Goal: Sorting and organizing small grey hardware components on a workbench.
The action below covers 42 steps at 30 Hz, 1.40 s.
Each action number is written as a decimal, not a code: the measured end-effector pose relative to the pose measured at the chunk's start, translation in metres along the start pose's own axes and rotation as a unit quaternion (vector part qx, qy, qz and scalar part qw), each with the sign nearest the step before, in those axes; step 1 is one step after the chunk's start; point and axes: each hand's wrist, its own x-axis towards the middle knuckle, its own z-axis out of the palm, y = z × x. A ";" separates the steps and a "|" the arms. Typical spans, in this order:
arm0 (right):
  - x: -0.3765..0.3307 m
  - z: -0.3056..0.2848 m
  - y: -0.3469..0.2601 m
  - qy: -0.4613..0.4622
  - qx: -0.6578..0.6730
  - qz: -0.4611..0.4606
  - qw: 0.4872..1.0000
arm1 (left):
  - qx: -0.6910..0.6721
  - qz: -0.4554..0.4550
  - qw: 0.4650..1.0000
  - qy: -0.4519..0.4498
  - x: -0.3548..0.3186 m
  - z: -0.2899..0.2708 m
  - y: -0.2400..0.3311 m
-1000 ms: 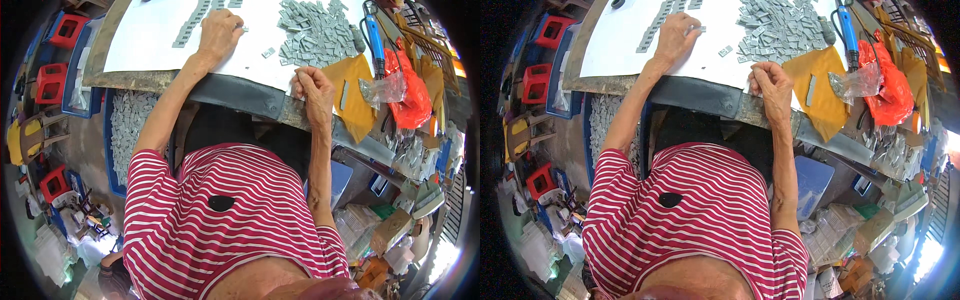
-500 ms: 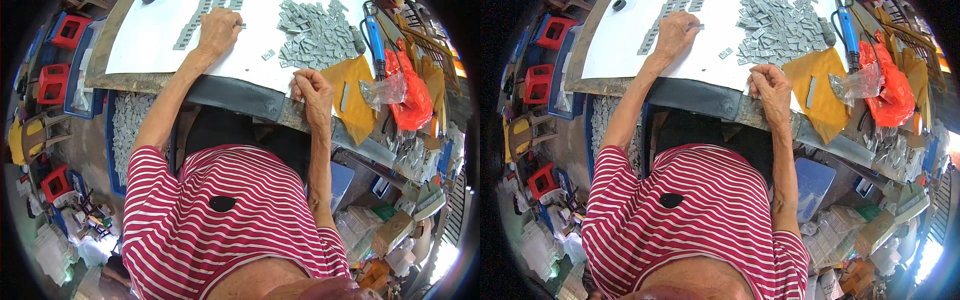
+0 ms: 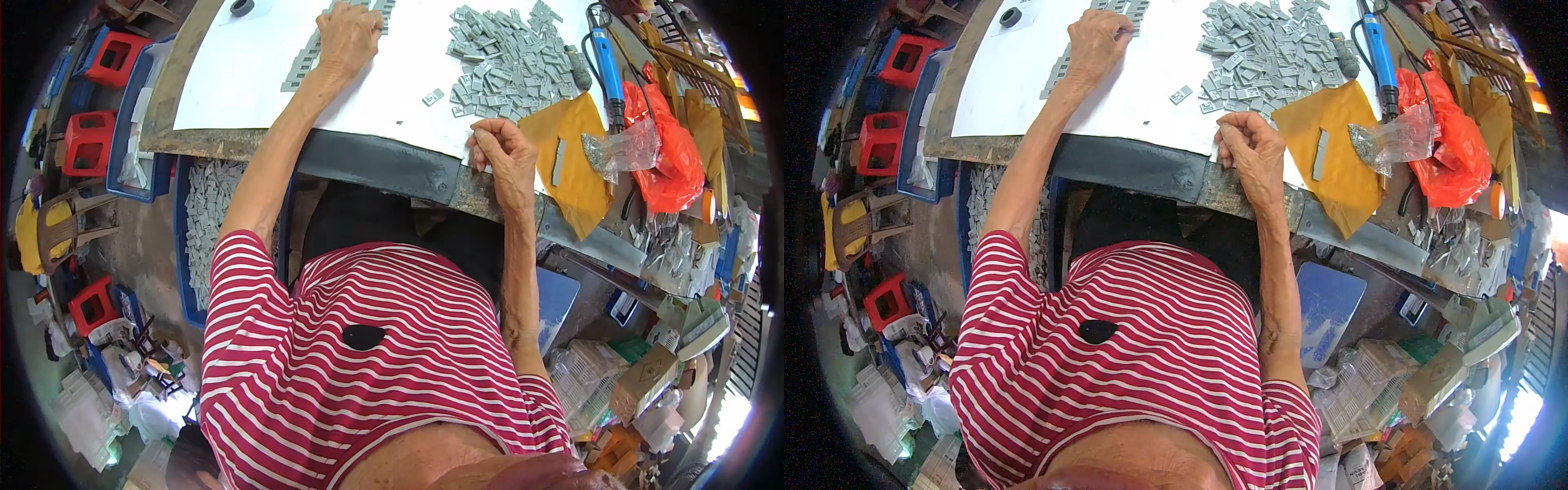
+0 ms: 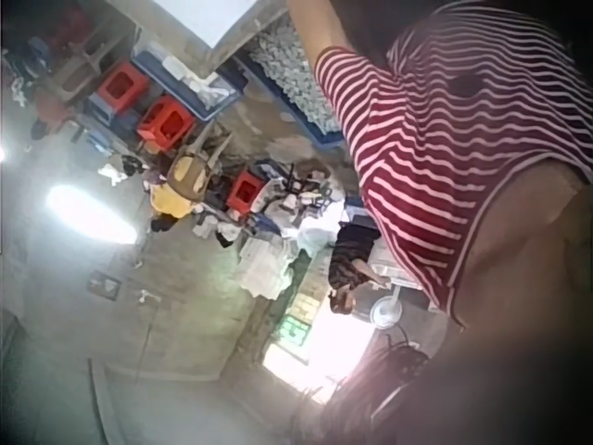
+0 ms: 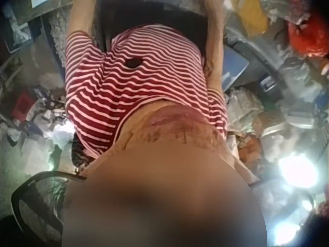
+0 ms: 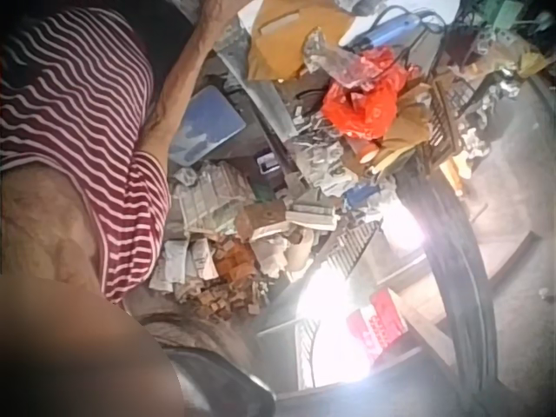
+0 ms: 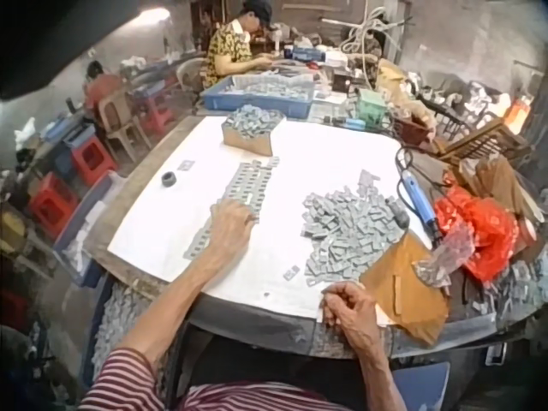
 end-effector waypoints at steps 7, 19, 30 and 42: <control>-0.001 -0.001 0.000 0.006 -0.009 -0.003 1.000 | -0.004 -0.017 1.000 0.014 0.009 -0.017 0.022; -0.007 0.004 0.001 0.033 -0.036 -0.025 0.999 | -0.230 -0.004 0.965 -0.129 -0.022 -0.045 0.079; -0.016 0.000 -0.018 0.063 -0.079 -0.023 0.995 | -0.205 -0.072 0.972 -0.091 -0.036 -0.030 0.101; -0.037 -0.040 -0.059 0.056 -0.047 -0.083 0.994 | -0.368 -0.154 0.913 -0.090 -0.021 -0.046 0.110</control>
